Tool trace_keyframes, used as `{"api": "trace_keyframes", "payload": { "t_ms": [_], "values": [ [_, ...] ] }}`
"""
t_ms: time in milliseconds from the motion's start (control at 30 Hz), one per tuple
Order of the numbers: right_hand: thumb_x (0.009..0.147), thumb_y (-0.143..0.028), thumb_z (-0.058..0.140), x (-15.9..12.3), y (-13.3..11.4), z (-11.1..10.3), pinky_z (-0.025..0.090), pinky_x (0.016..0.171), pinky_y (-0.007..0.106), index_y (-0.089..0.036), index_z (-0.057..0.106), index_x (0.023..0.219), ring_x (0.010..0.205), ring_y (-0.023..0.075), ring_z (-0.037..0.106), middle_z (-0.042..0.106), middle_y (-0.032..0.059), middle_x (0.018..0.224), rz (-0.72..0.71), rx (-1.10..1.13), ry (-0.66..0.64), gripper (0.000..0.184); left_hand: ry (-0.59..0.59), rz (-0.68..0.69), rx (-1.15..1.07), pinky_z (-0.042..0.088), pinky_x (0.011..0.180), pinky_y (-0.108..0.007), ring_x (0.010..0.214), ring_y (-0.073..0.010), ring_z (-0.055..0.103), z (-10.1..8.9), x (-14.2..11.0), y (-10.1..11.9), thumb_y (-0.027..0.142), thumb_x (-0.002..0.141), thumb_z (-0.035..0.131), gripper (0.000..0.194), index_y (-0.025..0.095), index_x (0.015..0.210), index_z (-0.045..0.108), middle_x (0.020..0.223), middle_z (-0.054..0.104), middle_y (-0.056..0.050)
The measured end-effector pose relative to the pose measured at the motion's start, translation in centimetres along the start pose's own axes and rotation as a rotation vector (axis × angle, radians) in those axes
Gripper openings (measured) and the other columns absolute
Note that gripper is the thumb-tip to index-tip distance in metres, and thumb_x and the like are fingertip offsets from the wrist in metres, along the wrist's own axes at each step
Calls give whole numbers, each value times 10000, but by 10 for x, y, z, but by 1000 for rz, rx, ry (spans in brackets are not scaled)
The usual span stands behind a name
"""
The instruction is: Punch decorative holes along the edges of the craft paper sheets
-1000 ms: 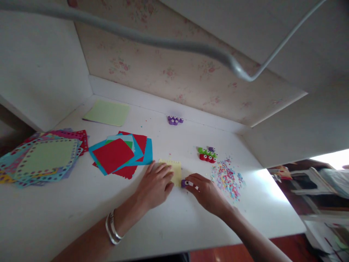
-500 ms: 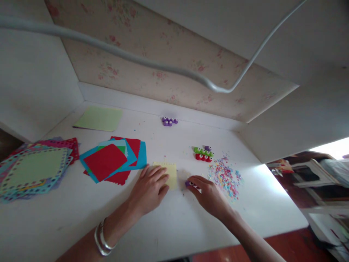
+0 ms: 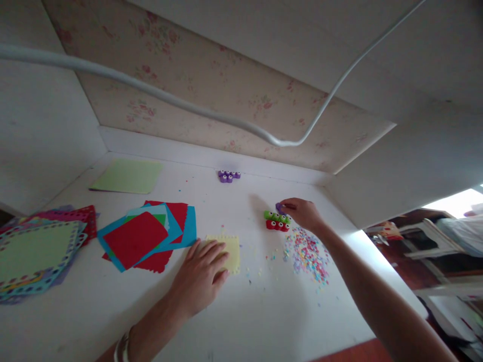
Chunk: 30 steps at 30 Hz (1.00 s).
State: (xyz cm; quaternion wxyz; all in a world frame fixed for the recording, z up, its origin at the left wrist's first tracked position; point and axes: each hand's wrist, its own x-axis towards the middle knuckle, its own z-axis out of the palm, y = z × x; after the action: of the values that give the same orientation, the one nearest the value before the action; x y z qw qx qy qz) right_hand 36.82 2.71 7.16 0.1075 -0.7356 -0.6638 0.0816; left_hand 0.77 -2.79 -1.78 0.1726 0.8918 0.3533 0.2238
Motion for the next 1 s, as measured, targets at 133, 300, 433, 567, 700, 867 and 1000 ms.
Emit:
{"api": "trace_keyframes", "payload": {
  "t_ms": [133, 300, 433, 567, 700, 867, 1000],
  "values": [
    [863, -218, 567, 24, 13, 8, 489, 834, 309, -230, 786, 959, 924, 218, 697, 767, 50, 1011, -67, -97, -77, 239, -3, 6, -4, 241, 1161, -523, 1284, -248, 514, 0, 1, -2, 330, 940, 579, 289, 284, 1217, 644, 1364, 618, -17],
    [841, -157, 580, 31, 19, 20, 487, 897, 315, -222, 796, 932, 972, 228, 700, 772, 66, 1025, -107, -183, -154, 243, -30, -7, -22, 236, 1163, -534, 1302, -249, 496, 0, 0, -3, 336, 944, 575, 293, 290, 1228, 631, 1379, 605, -9],
    [841, -160, 570, 35, 14, 19, 500, 939, 351, -225, 785, 997, 1004, 243, 703, 764, 70, 1070, -95, -217, -119, 274, -45, -24, -50, 233, 1168, -537, 1315, -247, 485, -2, 0, -2, 327, 946, 573, 284, 290, 1223, 626, 1380, 601, -9],
    [942, -236, 469, 53, -20, 31, 496, 983, 347, -240, 716, 1172, 1066, 216, 685, 723, 49, 1199, -138, -179, -45, 337, -39, -28, -57, 230, 1173, -549, 1318, -247, 482, -3, 0, -1, 323, 947, 571, 282, 281, 1220, 628, 1373, 600, -13],
    [949, -219, 478, 91, -76, 65, 510, 966, 271, -224, 632, 1297, 1065, 167, 681, 675, 34, 1289, -223, -120, -41, 380, -8, -25, -29, 266, 1161, -552, 1271, -257, 522, -2, 0, -1, 346, 953, 561, 289, 264, 1216, 647, 1349, 604, -47],
    [935, -100, 444, 142, -121, 94, 368, 1133, 319, -153, 505, 1425, 1357, 202, 470, 502, 93, 1486, -276, -118, -2, 496, 63, -19, 22, 306, 1157, -518, 1249, -255, 542, 0, 0, -4, 310, 957, 548, 310, 236, 1242, 644, 1333, 606, -81],
    [938, -115, 473, 153, -123, 94, 414, 1062, 358, -156, 627, 1286, 1221, 251, 576, 632, 132, 1317, -268, -140, -34, 383, 84, -48, 46, 299, 1164, -510, 1306, -268, 499, 0, 1, -10, 280, 943, 562, 344, 198, 1274, 613, 1384, 577, -101]
  ]
}}
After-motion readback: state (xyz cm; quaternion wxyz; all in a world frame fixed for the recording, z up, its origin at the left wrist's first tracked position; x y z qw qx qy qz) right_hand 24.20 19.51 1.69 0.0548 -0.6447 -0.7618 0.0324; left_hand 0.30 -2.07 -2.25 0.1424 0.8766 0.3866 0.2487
